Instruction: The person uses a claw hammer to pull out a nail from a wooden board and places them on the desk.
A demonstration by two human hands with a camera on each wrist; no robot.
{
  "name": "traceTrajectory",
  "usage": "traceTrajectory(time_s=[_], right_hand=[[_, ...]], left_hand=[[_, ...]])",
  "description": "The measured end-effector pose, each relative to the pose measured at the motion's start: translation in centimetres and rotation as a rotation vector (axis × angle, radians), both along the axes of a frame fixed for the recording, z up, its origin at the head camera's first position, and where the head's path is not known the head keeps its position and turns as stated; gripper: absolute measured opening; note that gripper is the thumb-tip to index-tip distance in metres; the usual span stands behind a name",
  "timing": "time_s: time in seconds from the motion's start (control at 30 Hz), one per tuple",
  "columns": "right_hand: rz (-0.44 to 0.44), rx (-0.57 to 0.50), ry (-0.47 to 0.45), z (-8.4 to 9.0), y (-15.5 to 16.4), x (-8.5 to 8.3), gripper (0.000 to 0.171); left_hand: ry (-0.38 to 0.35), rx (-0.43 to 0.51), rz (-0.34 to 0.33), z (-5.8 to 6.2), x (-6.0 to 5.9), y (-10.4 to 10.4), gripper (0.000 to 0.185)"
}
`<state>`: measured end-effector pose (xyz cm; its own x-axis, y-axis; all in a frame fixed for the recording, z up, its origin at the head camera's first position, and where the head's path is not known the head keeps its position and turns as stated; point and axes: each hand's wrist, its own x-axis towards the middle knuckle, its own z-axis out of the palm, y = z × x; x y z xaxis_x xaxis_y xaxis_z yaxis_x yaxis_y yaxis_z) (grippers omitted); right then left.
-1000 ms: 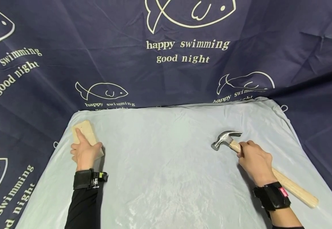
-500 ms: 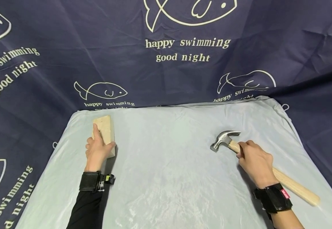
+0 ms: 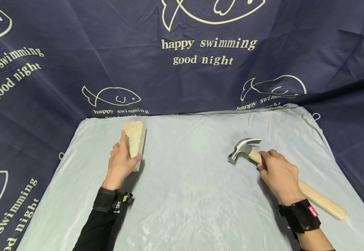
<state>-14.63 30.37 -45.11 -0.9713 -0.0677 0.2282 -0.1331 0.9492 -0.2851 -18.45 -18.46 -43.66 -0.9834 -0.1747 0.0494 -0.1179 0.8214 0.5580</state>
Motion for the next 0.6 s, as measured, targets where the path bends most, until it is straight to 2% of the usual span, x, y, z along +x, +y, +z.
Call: traceTrajectory(time_s=[0.13,0.3,0.6], right_hand=[[0.022,-0.005,0.013,0.5,-0.7,0.3,0.035],[0.049,-0.008,0.023,1.4,-1.8,0.7,0.038],[0.114,0.032,0.055,2.8,-3.0,1.0,0.046]], left_hand=[[-0.009,-0.007,-0.086,0.0,0.5,2.2,0.115],[-0.027,0.004,-0.157,-0.1,1.3,4.7,0.115],[0.025,-0.043,-0.298,-0.9,2.4,8.8,0.11]])
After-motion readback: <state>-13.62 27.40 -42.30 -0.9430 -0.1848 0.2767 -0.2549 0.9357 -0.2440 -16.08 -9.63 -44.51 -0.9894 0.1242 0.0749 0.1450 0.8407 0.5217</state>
